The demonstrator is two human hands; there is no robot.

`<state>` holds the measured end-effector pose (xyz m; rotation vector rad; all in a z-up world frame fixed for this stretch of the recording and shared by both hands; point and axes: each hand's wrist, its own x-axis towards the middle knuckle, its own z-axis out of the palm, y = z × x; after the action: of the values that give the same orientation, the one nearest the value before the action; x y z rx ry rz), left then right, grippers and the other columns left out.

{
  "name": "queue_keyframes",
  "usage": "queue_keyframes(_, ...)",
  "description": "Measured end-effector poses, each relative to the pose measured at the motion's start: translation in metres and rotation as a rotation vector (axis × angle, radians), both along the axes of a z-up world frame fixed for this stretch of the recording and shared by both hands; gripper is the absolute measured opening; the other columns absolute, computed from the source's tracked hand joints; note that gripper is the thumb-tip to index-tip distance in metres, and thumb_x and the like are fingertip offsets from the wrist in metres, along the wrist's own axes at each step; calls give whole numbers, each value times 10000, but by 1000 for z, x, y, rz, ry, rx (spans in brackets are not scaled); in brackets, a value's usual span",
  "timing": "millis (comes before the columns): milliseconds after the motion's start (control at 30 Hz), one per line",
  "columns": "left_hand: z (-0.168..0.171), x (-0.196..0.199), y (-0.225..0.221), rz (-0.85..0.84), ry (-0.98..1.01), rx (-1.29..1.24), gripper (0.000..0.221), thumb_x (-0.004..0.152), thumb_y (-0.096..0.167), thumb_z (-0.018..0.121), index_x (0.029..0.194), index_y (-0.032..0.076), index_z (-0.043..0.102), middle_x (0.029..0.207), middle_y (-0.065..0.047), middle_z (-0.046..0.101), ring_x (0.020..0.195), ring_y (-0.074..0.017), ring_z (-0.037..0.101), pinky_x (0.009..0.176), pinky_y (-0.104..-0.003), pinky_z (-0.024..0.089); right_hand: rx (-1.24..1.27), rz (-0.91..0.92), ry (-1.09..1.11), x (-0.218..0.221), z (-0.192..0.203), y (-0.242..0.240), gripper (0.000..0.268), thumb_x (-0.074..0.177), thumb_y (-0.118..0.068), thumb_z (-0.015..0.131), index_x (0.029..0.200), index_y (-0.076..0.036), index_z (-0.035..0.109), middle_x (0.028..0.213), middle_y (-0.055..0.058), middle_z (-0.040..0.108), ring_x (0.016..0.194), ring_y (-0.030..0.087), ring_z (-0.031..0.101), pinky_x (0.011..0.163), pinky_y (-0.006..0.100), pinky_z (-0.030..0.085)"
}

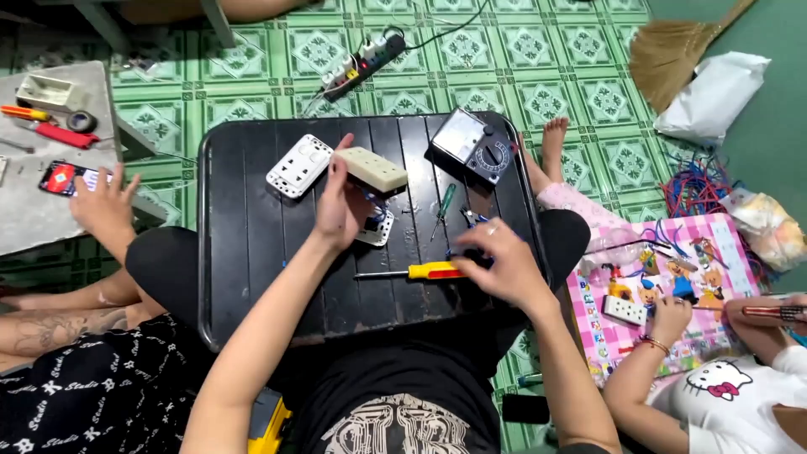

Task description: Screwing the cover onto an electrical outlet component using a manual screwdriver on a small work table.

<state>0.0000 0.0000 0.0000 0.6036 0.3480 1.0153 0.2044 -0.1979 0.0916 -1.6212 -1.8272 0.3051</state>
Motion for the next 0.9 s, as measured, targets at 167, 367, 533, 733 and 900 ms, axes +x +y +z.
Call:
queue_keyframes(167,10,-5,-4,-45,8,-15,688,1027,409,571,1595,197,246,1431,-232,482,1278,-324,559,1071,-529,488,-72,123,-157,2,-35,-17,369,769,-315,875,1069,-139,754,976,44,728,912,285,611,770,398,533)
queue_keyframes(367,13,-1,-6,-90,-34,53,657,1002,225,602,1542,185,232,1452,-269,521,1173,-331,634,915,-510,577,97,124,224,12,-49,-17,241,845,-241,808,1046,-110,784,945,61,758,884,262,642,798,382,516)
queue_keyframes(533,2,2,-2,-140,-99,80,634,1015,260,557,1543,249,205,1414,-320,538,1183,-393,646,884,-505,598,193,-1,842,43,-87,-11,329,808,-249,805,946,40,729,888,180,642,779,232,597,678,330,479)
queue_keyframes(733,-6,6,1,-171,-186,52,494,1054,299,456,1504,154,315,1308,-375,587,1006,-451,716,819,-518,623,278,-225,1063,34,-59,8,478,1107,-525,286,1144,-69,427,885,227,679,669,293,719,494,325,617)
queue_keyframes(900,-13,4,6,-133,-165,81,452,1029,301,427,1441,129,353,1182,-347,626,809,-459,729,717,-506,627,248,-186,1096,26,-16,32,601,1050,-649,186,1229,-154,477,570,53,506,406,186,579,400,234,492)
